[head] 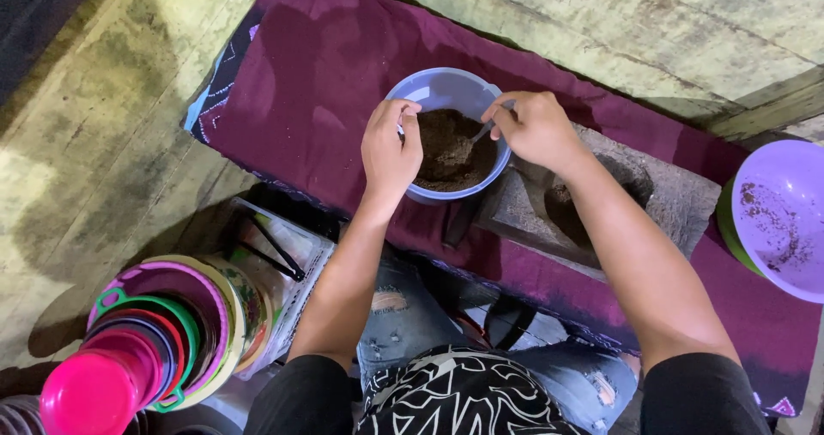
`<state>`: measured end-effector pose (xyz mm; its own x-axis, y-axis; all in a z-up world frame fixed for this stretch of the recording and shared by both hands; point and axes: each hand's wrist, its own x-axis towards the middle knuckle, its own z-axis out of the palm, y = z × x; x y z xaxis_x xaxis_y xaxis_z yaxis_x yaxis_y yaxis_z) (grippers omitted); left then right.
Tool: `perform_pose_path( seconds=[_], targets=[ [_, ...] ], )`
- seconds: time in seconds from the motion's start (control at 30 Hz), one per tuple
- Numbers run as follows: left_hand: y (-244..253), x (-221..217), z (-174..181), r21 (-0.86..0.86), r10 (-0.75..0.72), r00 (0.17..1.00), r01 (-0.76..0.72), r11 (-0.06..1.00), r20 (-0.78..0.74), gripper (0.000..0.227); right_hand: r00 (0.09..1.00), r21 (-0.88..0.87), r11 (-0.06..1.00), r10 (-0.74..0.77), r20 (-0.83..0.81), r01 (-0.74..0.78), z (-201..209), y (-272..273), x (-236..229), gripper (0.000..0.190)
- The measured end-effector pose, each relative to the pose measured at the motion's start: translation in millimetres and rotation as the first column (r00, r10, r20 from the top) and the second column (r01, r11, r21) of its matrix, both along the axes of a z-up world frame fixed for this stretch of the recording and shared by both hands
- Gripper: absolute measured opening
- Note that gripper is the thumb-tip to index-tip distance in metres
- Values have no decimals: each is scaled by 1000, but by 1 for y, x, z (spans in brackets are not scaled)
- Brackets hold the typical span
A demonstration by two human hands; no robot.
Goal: A person uses a spoon to repeatedly scoop brown granular material from a bucket and fill the cavity of a stone mortar.
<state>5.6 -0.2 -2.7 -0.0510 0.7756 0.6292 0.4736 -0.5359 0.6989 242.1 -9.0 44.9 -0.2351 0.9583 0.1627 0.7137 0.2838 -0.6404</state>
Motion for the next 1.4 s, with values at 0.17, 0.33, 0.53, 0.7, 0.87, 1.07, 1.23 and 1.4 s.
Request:
perform_pose_path(
  seconds=[0.17, 0.33, 0.53, 0.7, 0.87, 1.07, 1.23, 1.4],
  targets=[
    [-5, 0, 23, -205, -101, 968, 149, 967, 229, 23, 996, 21, 1000, 19, -87, -17, 43, 5, -10, 24],
    [11, 14, 11, -246, -64, 553, 468, 849, 830, 69, 995, -88, 996, -27, -96, 18, 68, 28, -17, 35],
    [24, 38, -16, -222, 295, 3, 665, 713, 956, 47, 998, -29, 999, -21, -54, 19, 82, 32, -26, 35],
    [18, 52, -1, -82, 443, -357, 695, 714, 822, 72, 998, -41, 998, -46, -43, 44, 78, 28, -24, 37],
    [10, 74, 1, -32, 387, -308, 746, 665, 869, 71, 991, -55, 992, -117, -69, 113, 88, 11, 5, 35],
    [-15, 135, -5, 149, 209, -308, 821, 551, 928, 75, 935, -86, 948, -317, -157, 307, 97, -44, 67, 31],
    [-44, 190, 2, 210, 108, -283, 875, 436, 953, 69, 897, -10, 904, -425, -120, 427, 86, -106, 128, 33],
    [-61, 228, -42, -323, -207, 354, 931, 167, 912, 62, 888, 362, 821, -456, -51, 442, -1, -159, 188, 23]
  ],
)
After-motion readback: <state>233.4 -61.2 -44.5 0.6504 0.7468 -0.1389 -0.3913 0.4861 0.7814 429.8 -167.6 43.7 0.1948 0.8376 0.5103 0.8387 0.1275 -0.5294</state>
